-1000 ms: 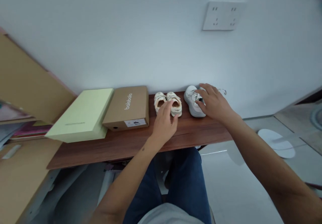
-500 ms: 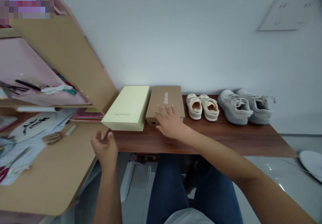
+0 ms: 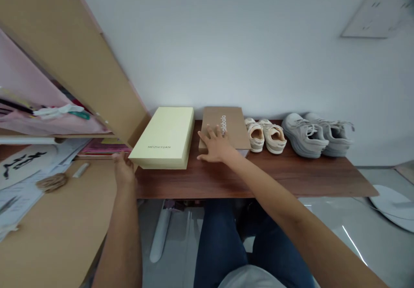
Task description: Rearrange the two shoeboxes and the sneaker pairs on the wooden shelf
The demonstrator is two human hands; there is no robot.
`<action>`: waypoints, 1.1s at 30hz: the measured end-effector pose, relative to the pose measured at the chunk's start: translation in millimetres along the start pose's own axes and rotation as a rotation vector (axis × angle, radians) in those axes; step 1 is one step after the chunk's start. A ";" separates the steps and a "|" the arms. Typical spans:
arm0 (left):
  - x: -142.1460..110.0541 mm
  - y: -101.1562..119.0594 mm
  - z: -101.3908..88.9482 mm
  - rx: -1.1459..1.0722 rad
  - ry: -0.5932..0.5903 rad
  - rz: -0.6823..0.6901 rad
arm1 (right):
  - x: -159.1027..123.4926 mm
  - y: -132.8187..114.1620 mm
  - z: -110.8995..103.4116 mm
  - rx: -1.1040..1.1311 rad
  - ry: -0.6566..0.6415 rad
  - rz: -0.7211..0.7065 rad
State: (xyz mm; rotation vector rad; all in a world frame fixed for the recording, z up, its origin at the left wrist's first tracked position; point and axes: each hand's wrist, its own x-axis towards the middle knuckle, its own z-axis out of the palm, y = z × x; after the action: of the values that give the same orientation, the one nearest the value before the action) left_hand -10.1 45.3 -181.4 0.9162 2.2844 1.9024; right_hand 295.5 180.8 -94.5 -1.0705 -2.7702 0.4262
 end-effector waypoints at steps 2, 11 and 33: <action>10.7 -2.0 3.1 -0.106 -0.074 -0.178 | -9.7 -21.1 5.7 0.185 0.082 -0.069; -11.0 20.5 8.4 -0.168 -0.261 -0.221 | 9.3 -76.8 73.8 1.121 0.023 0.329; -78.5 129.0 46.7 0.334 -0.048 0.509 | 7.2 -84.1 57.6 1.896 -0.004 0.275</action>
State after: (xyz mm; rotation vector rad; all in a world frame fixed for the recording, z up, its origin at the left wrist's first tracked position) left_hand 126.0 61.5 -102.6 1.7016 2.5680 1.6239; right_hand 223.4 114.2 -122.9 -0.6750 -0.9855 2.2079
